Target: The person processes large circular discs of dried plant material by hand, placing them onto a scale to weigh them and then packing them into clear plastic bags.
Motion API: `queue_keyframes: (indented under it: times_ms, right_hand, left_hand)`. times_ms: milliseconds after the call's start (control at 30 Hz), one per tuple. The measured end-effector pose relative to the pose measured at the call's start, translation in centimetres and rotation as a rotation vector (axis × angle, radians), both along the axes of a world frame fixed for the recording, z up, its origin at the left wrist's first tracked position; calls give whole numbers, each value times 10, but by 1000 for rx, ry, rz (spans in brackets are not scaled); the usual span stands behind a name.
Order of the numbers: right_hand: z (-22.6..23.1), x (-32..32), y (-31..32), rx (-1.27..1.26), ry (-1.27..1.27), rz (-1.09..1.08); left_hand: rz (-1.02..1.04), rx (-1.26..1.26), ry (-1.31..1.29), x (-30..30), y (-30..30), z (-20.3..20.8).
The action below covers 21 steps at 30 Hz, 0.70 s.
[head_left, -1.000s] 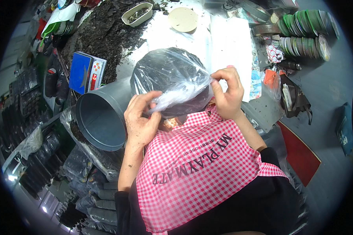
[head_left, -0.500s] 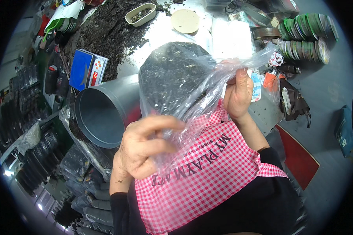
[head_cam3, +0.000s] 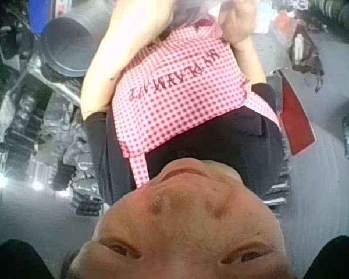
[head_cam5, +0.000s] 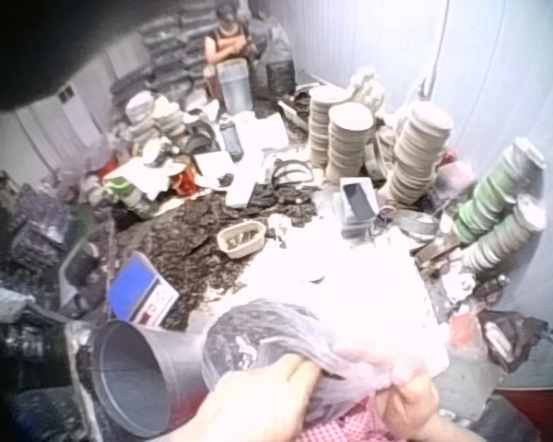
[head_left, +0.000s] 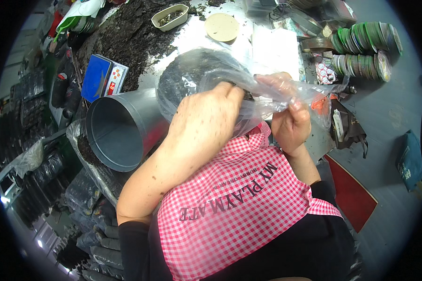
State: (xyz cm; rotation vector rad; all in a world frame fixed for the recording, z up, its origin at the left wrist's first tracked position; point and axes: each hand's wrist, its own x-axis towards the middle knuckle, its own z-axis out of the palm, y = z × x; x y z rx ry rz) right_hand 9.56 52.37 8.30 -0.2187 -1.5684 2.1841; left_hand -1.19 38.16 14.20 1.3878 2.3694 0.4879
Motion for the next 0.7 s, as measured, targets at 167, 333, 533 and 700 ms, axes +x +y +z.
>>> queue_keyframes:
  times_ms: [167, 333, 533, 700]
  right_hand:
    - [-4, 9, -3, -78, 48, -9]
    - [-10, 15, 2, -78, 39, 32]
    - [-16, 18, 1, -234, 67, -15]
    - [-19, 15, 8, -264, 66, -6]
  left_hand:
    - [88, -270, -8, -9, 16, -19]
    - [212, -16, -14, -7, 15, -42]
    - [183, -12, 90, -6, 18, -53]
    - [181, 147, -100, 1, 5, -38]
